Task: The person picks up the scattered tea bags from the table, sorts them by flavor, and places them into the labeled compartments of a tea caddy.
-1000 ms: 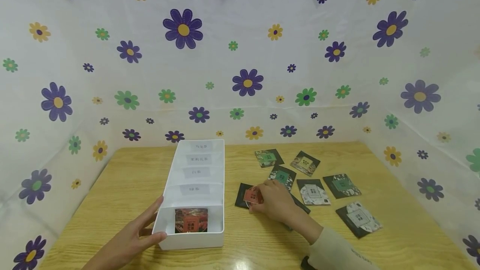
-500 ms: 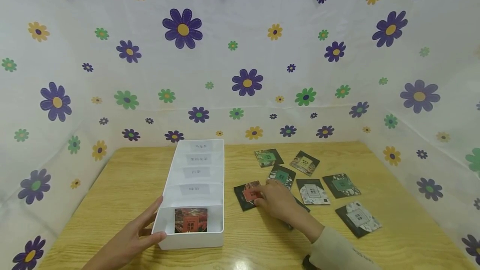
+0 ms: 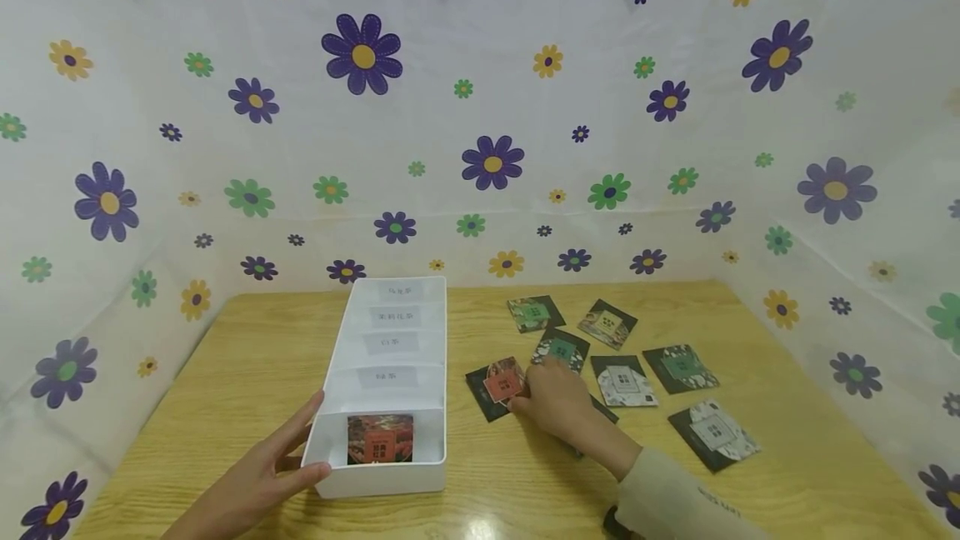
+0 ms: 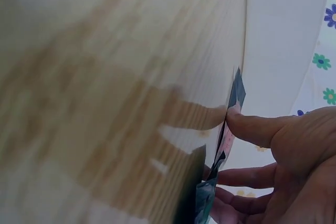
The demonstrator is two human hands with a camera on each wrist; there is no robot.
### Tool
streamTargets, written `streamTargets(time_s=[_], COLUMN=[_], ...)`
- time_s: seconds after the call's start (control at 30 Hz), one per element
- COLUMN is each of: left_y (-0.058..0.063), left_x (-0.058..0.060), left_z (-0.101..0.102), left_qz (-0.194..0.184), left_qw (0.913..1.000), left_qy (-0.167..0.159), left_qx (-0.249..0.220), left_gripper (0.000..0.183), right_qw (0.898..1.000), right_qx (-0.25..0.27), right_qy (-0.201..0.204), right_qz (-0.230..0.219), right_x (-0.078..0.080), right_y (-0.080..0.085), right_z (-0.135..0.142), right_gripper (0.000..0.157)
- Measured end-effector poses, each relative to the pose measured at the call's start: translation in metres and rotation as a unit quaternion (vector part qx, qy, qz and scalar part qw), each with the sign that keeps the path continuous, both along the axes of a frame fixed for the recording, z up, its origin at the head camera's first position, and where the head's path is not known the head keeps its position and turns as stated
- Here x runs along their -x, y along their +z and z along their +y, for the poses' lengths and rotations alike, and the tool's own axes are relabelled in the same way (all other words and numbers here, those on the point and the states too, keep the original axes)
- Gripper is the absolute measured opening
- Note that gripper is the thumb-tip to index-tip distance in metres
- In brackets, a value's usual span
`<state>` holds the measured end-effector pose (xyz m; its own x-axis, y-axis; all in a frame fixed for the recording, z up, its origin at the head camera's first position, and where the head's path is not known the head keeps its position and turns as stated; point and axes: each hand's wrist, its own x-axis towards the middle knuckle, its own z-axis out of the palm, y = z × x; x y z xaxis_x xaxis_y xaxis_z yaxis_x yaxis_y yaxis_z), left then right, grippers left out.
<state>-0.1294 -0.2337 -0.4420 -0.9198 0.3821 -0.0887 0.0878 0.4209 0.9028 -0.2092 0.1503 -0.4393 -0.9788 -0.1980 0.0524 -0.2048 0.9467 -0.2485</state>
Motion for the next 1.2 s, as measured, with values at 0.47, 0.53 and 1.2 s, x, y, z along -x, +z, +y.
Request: streamTargets(time_s=[0.47,0.53,1.2], left_y=[0.000,0.000,-0.001], left_x=[0.000,0.001,0.001], left_z=[0.000,0.000,-0.001], left_qz=[0.007,0.007,0.002], left_qw=[0.9999,0.9999,1.0000], left_qy=[0.007,0.008,0.006], left_qx=[0.002,0.002,-0.003], left_gripper=[0.078,0.078,0.079], right_qw=[0.998,0.997,0.988], right_qx=[0.048,0.045,0.096], right_qy=[0.036,0.039,0.062], right_qz=[-0.037,-0.038,-0.105], right_x=[0.006,0.006,0.013], right_y=[0.002,0.004,0.008], right_z=[0.004,0.005,0.009], right_gripper=[0.028,0.028,0.020])
